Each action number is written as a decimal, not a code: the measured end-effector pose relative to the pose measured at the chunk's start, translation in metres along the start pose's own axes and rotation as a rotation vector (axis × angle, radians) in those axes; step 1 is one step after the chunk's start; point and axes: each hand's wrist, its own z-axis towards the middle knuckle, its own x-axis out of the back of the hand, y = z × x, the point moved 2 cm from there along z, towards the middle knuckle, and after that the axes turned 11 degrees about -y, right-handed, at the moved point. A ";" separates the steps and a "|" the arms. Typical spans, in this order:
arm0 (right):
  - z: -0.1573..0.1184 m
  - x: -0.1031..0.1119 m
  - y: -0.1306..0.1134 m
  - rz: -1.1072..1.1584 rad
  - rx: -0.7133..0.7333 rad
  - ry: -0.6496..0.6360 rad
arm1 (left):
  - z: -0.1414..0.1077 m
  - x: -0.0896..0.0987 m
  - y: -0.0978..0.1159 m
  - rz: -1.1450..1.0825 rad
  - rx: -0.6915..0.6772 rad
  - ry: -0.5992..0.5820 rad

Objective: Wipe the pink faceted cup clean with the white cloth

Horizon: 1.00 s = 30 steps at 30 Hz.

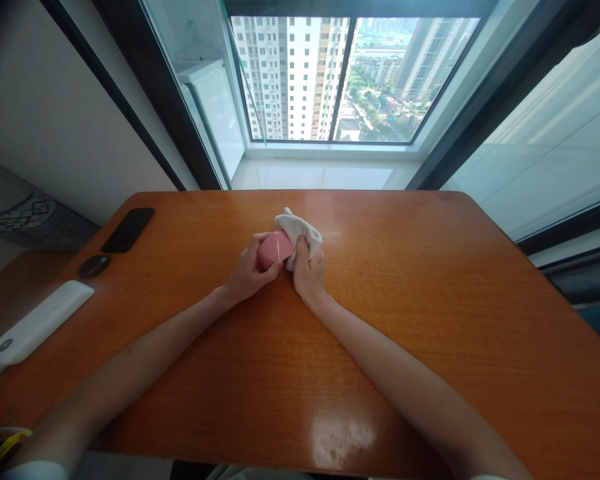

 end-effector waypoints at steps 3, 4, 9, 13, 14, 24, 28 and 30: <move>-0.005 0.001 -0.009 -0.139 0.153 -0.038 | -0.001 -0.001 -0.007 -0.027 0.002 0.002; -0.009 0.000 -0.015 -0.220 0.265 -0.088 | -0.002 -0.002 -0.010 -0.046 0.004 -0.004; -0.012 -0.003 -0.022 -0.350 0.413 -0.177 | -0.002 -0.004 -0.016 -0.096 0.014 -0.033; -0.001 0.000 -0.004 -0.079 0.110 0.001 | 0.000 -0.001 -0.003 -0.025 0.010 -0.004; 0.000 0.001 -0.001 -0.043 0.051 0.034 | 0.000 -0.001 -0.002 -0.015 0.010 -0.006; -0.009 -0.001 -0.022 -0.361 0.415 -0.184 | -0.001 -0.005 -0.015 -0.094 0.024 -0.020; 0.002 0.001 -0.004 -0.029 0.046 -0.007 | 0.001 -0.002 -0.004 -0.031 0.032 -0.004; 0.005 0.002 0.006 0.113 -0.160 0.042 | 0.000 -0.001 -0.002 -0.018 0.029 -0.010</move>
